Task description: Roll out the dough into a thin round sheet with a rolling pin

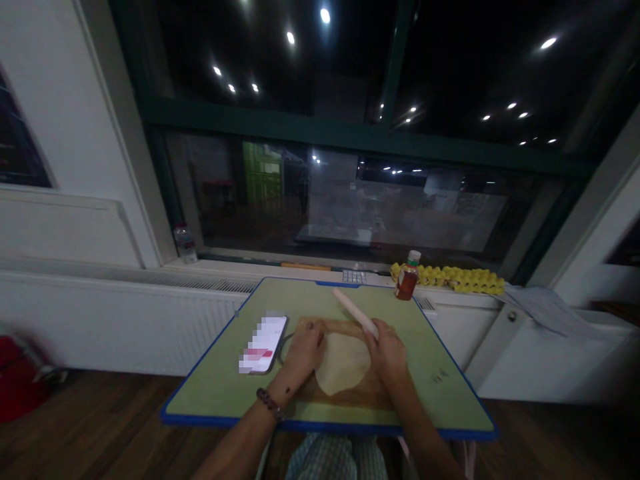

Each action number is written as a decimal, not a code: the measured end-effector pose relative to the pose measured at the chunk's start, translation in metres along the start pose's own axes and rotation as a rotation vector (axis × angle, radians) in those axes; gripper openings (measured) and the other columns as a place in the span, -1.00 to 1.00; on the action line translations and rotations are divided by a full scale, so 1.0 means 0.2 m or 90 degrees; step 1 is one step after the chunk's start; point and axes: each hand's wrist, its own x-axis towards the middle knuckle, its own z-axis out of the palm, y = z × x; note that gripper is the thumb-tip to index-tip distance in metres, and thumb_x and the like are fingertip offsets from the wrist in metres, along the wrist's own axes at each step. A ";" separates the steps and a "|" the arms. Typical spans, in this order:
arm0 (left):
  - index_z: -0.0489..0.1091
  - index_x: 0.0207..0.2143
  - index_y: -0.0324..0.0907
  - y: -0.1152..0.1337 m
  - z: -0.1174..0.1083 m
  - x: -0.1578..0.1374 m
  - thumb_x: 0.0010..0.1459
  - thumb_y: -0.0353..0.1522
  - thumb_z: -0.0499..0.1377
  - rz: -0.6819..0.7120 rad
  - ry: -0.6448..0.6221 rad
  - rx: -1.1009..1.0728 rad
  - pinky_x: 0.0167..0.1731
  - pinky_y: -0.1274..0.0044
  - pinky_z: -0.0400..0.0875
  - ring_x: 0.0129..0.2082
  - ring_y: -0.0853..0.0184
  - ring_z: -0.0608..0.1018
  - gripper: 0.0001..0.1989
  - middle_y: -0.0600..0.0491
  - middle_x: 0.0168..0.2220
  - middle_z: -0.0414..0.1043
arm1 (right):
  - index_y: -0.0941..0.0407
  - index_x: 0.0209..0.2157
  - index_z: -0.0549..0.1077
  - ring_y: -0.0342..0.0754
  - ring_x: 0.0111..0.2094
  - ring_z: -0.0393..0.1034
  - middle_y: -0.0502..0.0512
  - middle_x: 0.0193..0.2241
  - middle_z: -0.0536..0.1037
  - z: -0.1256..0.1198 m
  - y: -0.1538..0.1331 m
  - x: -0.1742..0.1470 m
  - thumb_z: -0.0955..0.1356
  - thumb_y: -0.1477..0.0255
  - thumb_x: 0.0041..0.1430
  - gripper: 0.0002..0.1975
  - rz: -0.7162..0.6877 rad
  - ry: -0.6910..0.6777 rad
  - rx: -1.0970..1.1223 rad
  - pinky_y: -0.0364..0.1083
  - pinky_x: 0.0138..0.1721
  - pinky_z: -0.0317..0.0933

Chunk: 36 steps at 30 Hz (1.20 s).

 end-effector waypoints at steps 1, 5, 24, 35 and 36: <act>0.35 0.00 -0.19 0.00 -0.02 -0.01 0.21 -0.42 0.02 -0.001 0.019 0.030 -0.03 0.40 0.27 -0.01 0.16 0.42 -0.69 -0.11 -0.04 0.40 | 0.11 0.01 0.38 0.04 -0.15 0.42 0.19 -0.18 0.55 -0.01 0.00 -0.01 0.16 0.28 0.33 -0.66 -0.010 -0.016 0.005 -0.05 -0.12 0.26; 0.18 0.16 -0.21 0.02 -0.10 0.01 0.27 -0.34 -0.03 0.002 0.201 0.096 -0.01 0.30 0.22 0.04 0.07 0.32 -0.59 -0.15 0.03 0.29 | 0.07 0.00 0.40 0.03 -0.06 0.40 0.15 -0.10 0.54 -0.04 0.01 -0.04 0.23 0.33 0.30 -0.71 -0.105 -0.082 0.023 -0.04 -0.02 0.21; 0.28 0.08 -0.13 -0.02 0.21 0.41 0.33 -0.15 -0.12 0.016 0.026 0.131 0.08 0.27 0.21 0.13 0.12 0.31 -0.59 -0.11 0.13 0.30 | 0.11 0.18 0.31 0.08 0.19 0.21 0.18 0.10 0.44 0.09 0.00 0.17 0.08 0.42 0.37 -0.57 -0.089 -0.105 -0.204 0.15 0.21 -0.04; 0.25 0.18 -0.10 -0.03 0.21 0.14 0.32 -0.21 -0.11 0.127 0.094 0.219 0.16 0.13 0.02 0.20 0.00 0.26 -0.55 -0.10 0.20 0.27 | 0.11 0.13 0.37 0.08 0.23 0.15 0.17 0.15 0.37 0.09 0.02 -0.06 0.14 0.52 0.29 -0.58 -0.154 -0.063 -0.167 0.19 0.28 -0.19; 0.25 0.19 -0.11 -0.03 0.21 0.17 0.32 -0.21 -0.11 0.116 0.091 0.215 0.16 0.14 0.04 0.20 0.01 0.26 -0.54 -0.11 0.21 0.26 | 0.13 0.11 0.39 0.11 0.23 0.14 0.19 0.14 0.38 0.09 0.01 -0.02 0.14 0.53 0.28 -0.58 -0.147 -0.088 -0.172 0.21 0.27 -0.20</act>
